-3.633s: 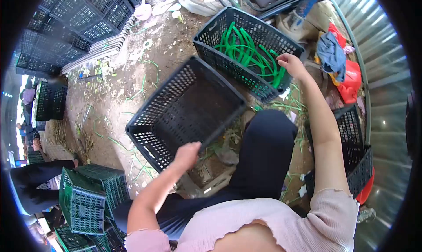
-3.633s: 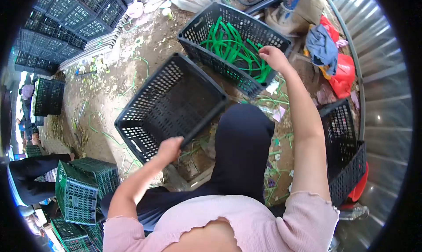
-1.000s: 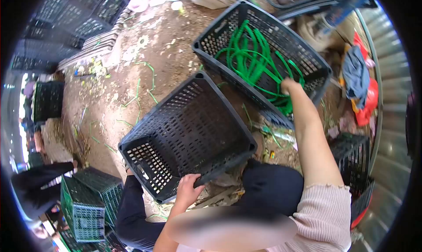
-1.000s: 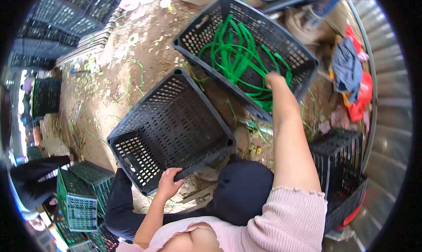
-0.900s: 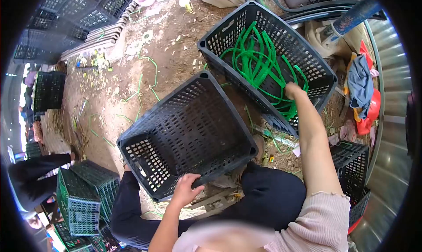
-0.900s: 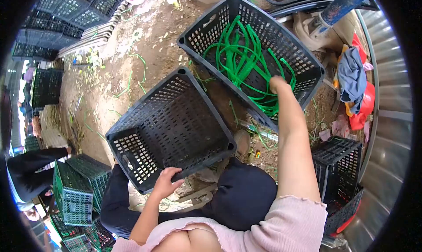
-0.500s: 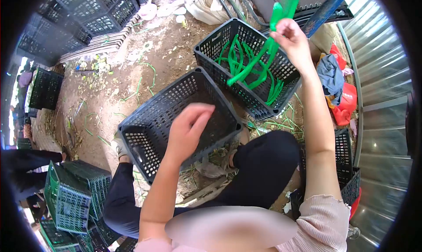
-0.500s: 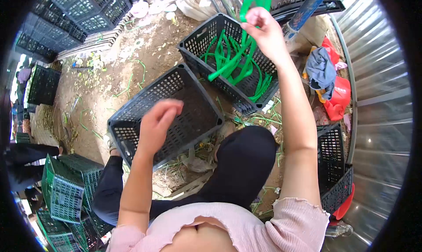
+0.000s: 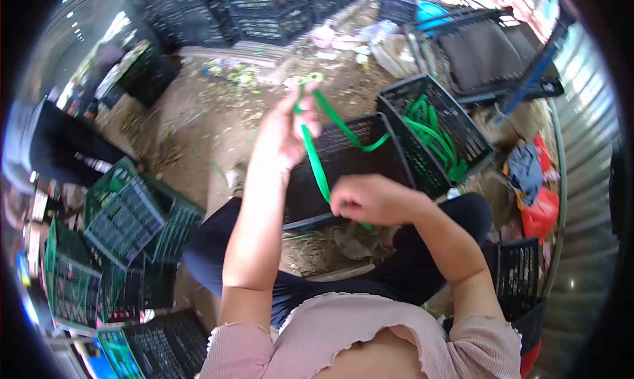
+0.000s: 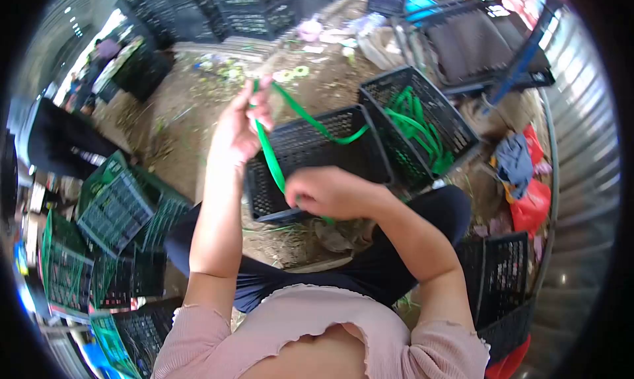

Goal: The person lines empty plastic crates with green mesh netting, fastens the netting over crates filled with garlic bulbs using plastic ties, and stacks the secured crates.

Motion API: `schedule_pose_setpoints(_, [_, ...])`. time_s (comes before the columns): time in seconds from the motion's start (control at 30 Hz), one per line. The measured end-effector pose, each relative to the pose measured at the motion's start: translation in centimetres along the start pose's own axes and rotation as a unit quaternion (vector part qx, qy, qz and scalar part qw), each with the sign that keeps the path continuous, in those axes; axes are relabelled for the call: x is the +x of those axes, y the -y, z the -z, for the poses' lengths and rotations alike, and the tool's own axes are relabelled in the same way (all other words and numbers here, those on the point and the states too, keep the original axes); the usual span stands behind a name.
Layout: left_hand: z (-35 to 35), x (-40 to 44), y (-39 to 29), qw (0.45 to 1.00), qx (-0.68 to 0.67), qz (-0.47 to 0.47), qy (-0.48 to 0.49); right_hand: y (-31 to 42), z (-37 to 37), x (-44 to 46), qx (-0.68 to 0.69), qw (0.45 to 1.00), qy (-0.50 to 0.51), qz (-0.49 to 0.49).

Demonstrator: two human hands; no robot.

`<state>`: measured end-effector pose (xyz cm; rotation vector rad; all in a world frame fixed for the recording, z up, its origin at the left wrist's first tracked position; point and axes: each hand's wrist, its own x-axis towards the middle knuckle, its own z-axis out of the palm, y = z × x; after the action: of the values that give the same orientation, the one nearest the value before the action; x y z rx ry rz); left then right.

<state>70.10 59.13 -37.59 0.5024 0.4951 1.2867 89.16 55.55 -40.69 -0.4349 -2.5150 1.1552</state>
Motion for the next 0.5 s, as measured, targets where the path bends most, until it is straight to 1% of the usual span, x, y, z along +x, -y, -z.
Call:
schedule_pose_setpoints(0.03, [2.0, -1.0, -2.4, 0.998, -0.019, -0.057, -0.027, -0.3, -1.5, -0.8, 0.030, 0.998, 0.048, 0.011])
schedule_pose_setpoints(0.1, [6.1, -4.3, -7.6, 0.979, -0.011, -0.163, -0.124, -1.6, -2.0, -1.9, -0.035, 0.994, 0.100, -0.018])
schedule_pose_setpoints(0.13, [8.2, -6.2, -10.3, 0.954, -0.002, -0.228, -0.194, -2.8, -1.4, -2.5, -0.057, 0.991, 0.116, -0.035])
schedule_pose_setpoints(0.17, [10.1, -8.5, -12.8, 0.919, 0.002, -0.291, -0.265, -3.5, -0.7, -2.9, -0.097, 0.991, 0.092, -0.024])
schedule_pose_setpoints(0.2, [11.9, -11.1, -14.9, 0.892, 0.003, -0.340, -0.299, -3.8, 0.2, -2.9, -0.120, 0.986, 0.090, -0.070])
schedule_pose_setpoints(0.23, [13.6, -14.2, -16.7, 0.858, 0.001, -0.389, -0.335, -4.5, 0.8, -2.7, -0.144, 0.983, 0.078, -0.077])
schedule_pose_setpoints(0.27, [15.2, -17.2, -18.0, 0.836, -0.006, -0.429, -0.342, -5.2, 1.2, -2.2, -0.136, 0.985, 0.060, -0.091])
schedule_pose_setpoints(0.3, [14.9, -19.9, -18.6, 0.797, 0.004, -0.466, -0.385, -5.8, 1.6, -1.3, -0.165, 0.981, 0.058, -0.083])
schedule_pose_setpoints(0.33, [15.6, -22.4, -19.3, 0.780, 0.025, -0.487, -0.393, -6.6, 1.8, -0.3, -0.191, 0.977, 0.048, -0.079])
schedule_pose_setpoints(0.37, [16.2, -24.5, -19.6, 0.767, 0.047, -0.500, -0.399, -7.5, 1.8, 1.0, -0.176, 0.981, 0.031, -0.073])
schedule_pose_setpoints(0.43, [15.5, -27.3, -19.7, 0.701, 0.089, -0.552, -0.444, -10.8, 2.1, 3.7, -0.247, 0.967, 0.019, -0.061])
schedule_pose_setpoints(0.47, [15.1, -28.3, -19.2, 0.673, 0.155, -0.529, -0.493, -13.3, 2.0, 4.7, -0.277, 0.960, 0.002, -0.049])
schedule_pose_setpoints(0.5, [14.6, -28.5, -18.7, 0.668, 0.181, -0.524, -0.496, -16.1, 1.9, 5.7, -0.307, 0.951, -0.019, -0.040])
